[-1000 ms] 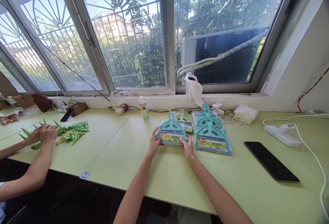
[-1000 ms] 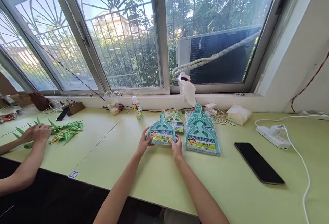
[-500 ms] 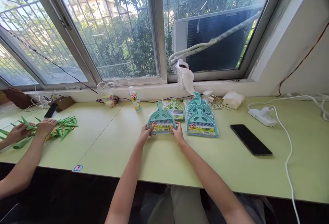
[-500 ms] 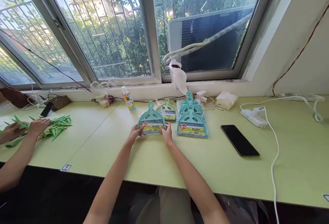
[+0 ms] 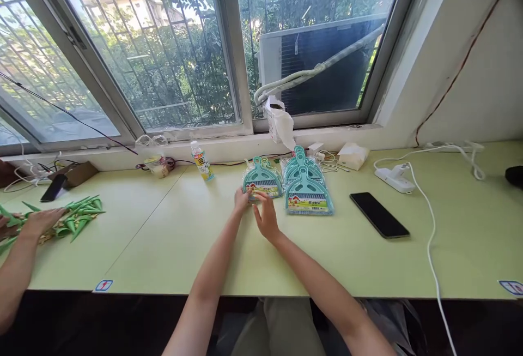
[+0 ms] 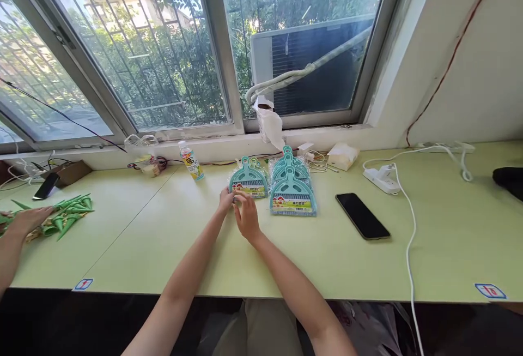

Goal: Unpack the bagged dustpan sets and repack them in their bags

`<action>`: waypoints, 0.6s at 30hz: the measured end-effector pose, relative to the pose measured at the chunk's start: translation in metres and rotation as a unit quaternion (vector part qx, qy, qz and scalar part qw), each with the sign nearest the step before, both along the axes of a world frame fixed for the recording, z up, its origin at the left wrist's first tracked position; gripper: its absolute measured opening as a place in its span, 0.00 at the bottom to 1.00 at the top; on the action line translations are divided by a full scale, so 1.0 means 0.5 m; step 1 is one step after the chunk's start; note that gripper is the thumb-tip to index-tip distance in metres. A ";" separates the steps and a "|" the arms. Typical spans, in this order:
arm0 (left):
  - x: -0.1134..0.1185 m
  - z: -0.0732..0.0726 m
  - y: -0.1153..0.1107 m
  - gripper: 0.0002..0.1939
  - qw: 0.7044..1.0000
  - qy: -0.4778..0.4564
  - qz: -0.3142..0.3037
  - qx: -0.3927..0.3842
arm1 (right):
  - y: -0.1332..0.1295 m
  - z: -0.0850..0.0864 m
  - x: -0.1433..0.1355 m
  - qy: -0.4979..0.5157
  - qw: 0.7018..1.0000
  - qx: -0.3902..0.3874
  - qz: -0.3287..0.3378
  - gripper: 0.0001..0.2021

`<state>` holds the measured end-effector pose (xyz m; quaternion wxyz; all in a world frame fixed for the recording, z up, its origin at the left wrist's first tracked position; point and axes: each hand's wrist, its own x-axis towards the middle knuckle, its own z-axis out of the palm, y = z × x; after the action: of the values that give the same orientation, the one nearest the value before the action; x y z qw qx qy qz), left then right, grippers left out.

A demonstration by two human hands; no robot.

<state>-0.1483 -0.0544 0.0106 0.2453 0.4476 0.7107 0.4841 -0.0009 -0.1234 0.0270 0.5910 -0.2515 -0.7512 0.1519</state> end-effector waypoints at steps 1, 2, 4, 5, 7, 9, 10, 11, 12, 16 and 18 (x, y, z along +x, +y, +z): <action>0.006 0.002 0.015 0.08 1.000 0.017 0.007 0.001 | 0.001 -0.001 0.000 -0.018 1.000 0.008 0.007 0.15; 0.011 0.005 0.028 0.07 0.999 0.036 0.014 0.002 | 0.002 -0.002 0.000 -0.031 0.999 0.012 0.010 0.15; 0.016 0.010 0.050 0.06 0.997 0.070 0.032 0.003 | 0.005 -0.004 0.001 -0.047 0.999 0.010 0.007 0.15; 0.017 0.013 0.058 0.06 0.996 0.084 0.040 0.004 | 0.006 -0.005 0.001 -0.050 0.999 0.007 0.003 0.15; 0.016 0.015 0.071 0.07 0.993 0.107 0.052 0.004 | 0.008 -0.006 0.001 -0.055 0.998 0.004 0.000 0.15; 0.016 0.013 0.079 0.07 0.990 0.122 0.065 0.002 | 0.009 -0.007 0.000 -0.060 0.998 0.005 0.003 0.16; 0.016 0.011 0.081 0.08 0.989 0.127 0.073 0.000 | 0.009 -0.008 0.000 -0.063 0.998 0.004 0.006 0.16; 0.017 0.010 0.083 0.09 0.988 0.132 0.082 -0.003 | 0.009 -0.008 0.000 -0.066 0.998 0.002 0.008 0.16; 0.019 0.008 0.084 0.10 0.986 0.137 0.092 -0.007 | 0.009 -0.008 -0.001 -0.069 0.998 -0.001 0.009 0.16; 0.037 0.003 0.088 0.13 0.976 0.164 0.141 -0.016 | 0.009 -0.009 -0.003 -0.084 0.996 -0.008 0.000 0.18; 0.047 0.002 0.092 0.14 0.965 0.199 0.172 -0.025 | 0.010 -0.011 -0.004 -0.090 0.996 -0.004 -0.003 0.19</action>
<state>-0.1250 -0.0086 0.0116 0.0234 0.3996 0.8234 0.4021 -0.0028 -0.1183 0.0216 0.5202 -0.2691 -0.8002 0.1295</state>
